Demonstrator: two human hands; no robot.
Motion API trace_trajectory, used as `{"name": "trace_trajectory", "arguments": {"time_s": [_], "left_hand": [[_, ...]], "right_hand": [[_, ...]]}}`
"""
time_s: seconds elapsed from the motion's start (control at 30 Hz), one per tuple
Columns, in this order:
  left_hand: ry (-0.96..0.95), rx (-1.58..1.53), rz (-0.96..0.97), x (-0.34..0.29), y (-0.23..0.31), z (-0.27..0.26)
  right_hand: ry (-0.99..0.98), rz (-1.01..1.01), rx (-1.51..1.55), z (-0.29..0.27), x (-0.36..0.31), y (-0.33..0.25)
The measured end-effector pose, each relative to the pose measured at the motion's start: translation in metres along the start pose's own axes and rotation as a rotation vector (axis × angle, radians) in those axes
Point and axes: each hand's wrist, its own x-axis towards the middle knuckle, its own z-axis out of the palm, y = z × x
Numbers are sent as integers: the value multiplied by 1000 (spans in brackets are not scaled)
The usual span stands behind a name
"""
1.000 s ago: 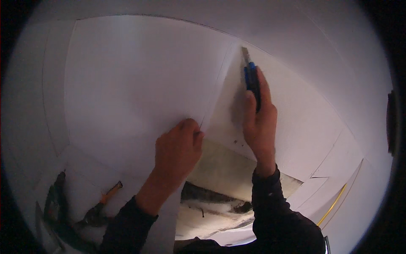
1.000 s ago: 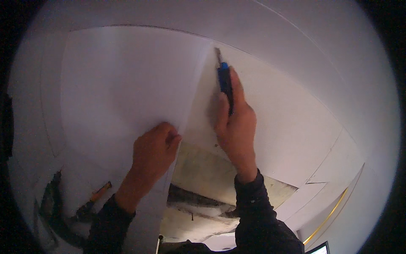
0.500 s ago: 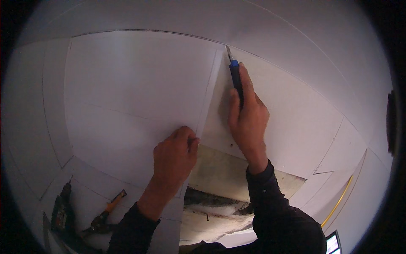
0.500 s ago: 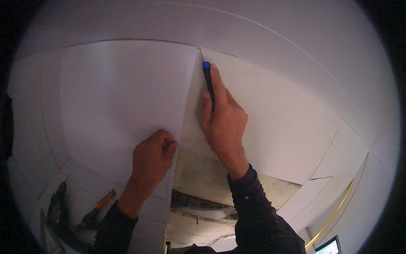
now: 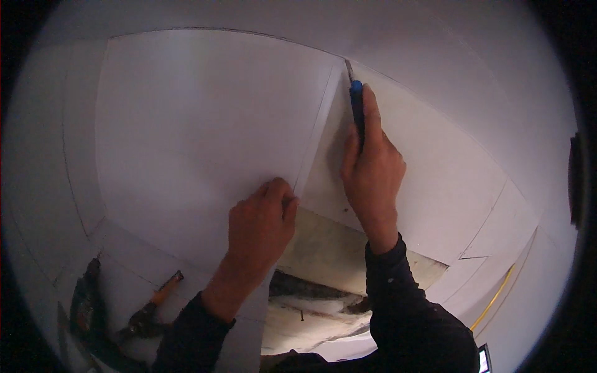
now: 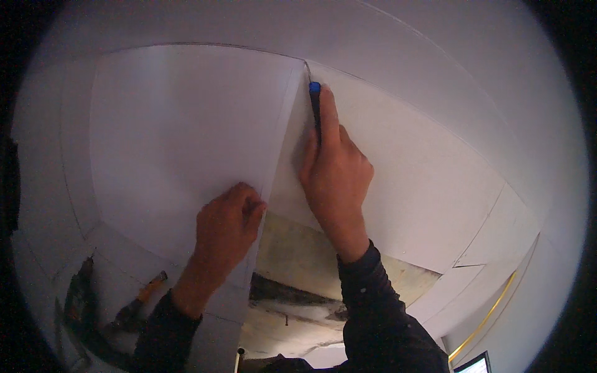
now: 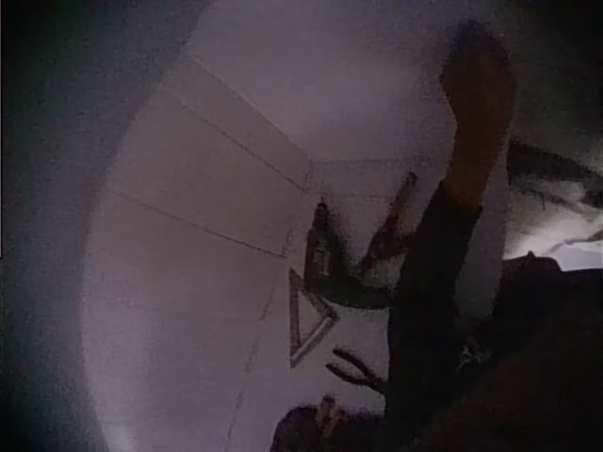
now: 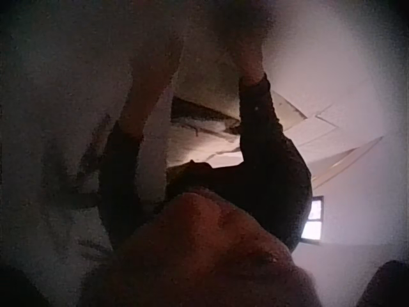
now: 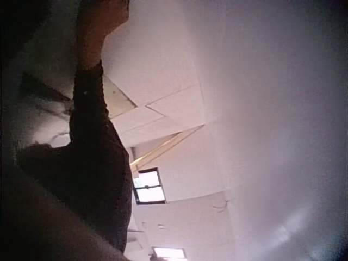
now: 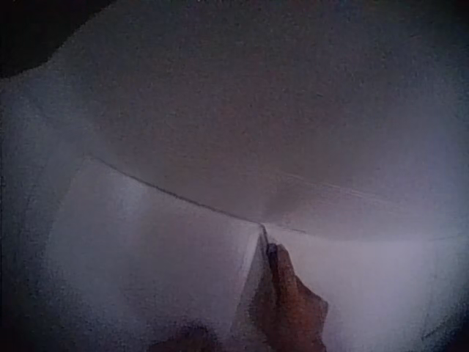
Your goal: The person trims a white ceiling panel with a utility knife, fits the panel into a gap in the ceiling, and handles a drill, metal snips, and a square while working on the overhead structure.
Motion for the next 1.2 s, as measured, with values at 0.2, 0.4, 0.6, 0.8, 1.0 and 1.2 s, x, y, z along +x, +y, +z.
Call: {"name": "trace_trajectory", "arguments": {"time_s": [0.2,0.4,0.6,0.8,1.0,1.2], "left_hand": [[-1,21,-31,-4,-3,1],[3,12,-35,2,-4,2],[1,-17,-24,2,-7,4],[-40,11,-76,2,-6,-1],[-70,-18,-18,5,1,-3],[-34,-7,-94,3,11,0]], "right_hand": [[-91,34,-33,-8,0,-17],[-145,76,-8,-16,5,-20],[-237,99,4,-37,4,-22],[-175,453,765,-10,-61,-21],[0,544,1122,19,-109,-29],[123,388,1039,46,-134,-6]]}}
